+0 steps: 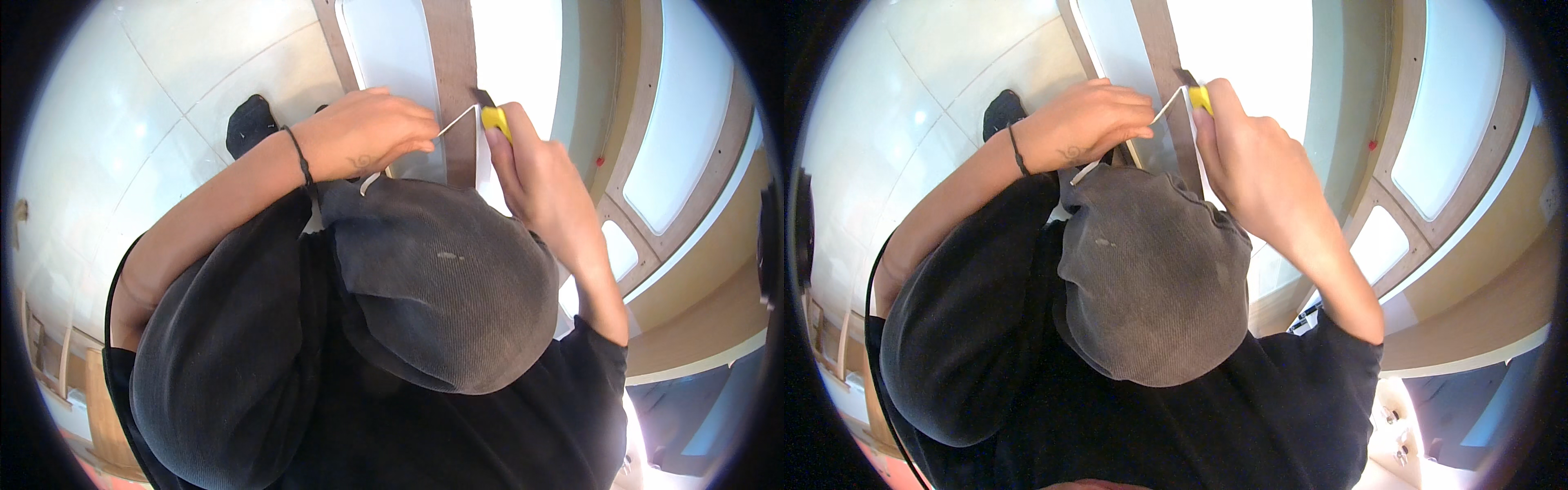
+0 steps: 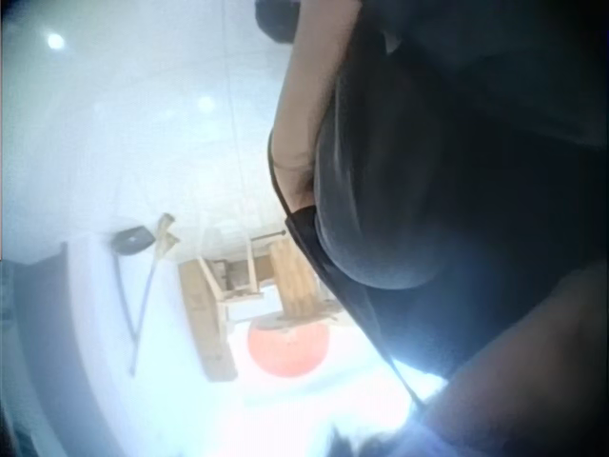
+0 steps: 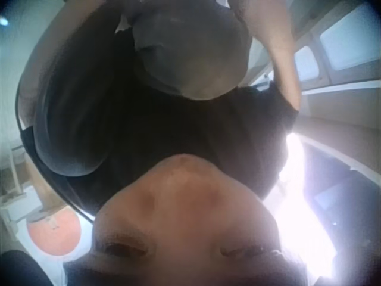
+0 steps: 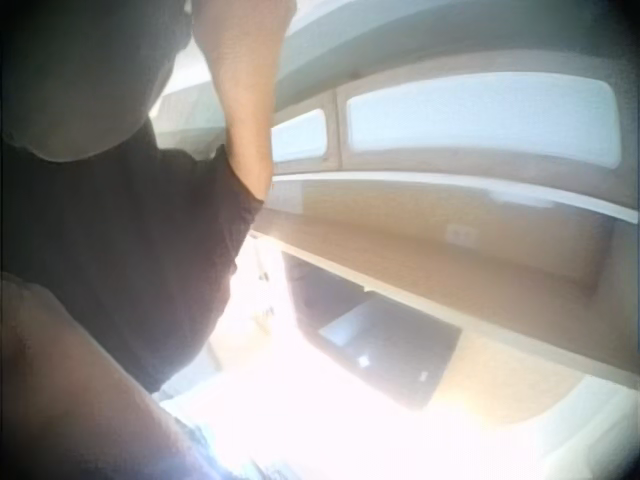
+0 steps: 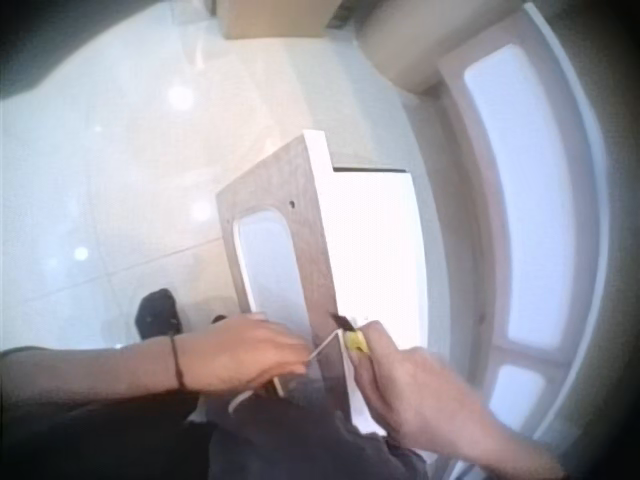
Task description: The person uses scissors and a utility knife to trim excess material from white curved furniture panels. They cut along edges and remove small strips of material while working on the floor.
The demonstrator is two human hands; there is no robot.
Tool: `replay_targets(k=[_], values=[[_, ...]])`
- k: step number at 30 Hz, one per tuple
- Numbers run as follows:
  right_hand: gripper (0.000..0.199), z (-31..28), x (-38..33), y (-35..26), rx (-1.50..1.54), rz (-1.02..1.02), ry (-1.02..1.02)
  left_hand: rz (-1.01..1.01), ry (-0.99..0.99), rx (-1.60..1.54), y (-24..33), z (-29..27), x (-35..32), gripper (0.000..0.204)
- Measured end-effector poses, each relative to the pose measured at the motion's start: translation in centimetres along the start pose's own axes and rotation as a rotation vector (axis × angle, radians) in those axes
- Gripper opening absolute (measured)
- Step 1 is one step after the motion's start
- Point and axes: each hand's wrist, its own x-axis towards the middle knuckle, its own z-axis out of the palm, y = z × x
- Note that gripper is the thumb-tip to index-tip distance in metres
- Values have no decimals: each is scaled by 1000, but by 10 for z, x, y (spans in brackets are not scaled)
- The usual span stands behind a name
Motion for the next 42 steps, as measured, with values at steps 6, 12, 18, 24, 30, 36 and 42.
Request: replay_targets(k=[6,12,18,24,30,36,42], values=[[19,5,-18,-1,102,29,160,-10,113,-80,-7,-3,-2,29],[20,9,-10,6,48,-13,144,-75,270,-131,10,-8,1,31],[25,13,-8,5,-11,19,121,11,396,-75,12,3,22,26],[19,19,-9,3,-47,-13,186,1,339,-70,10,3,21,24],[23,20,-9,1,-80,7,192,33,360,-142,9,3,22,23],[26,19,-7,1,-91,22,192,-11,296,-121,7,0,21,25],[25,18,-4,3,-52,25,199,12,312,-137,7,0,21,23]])
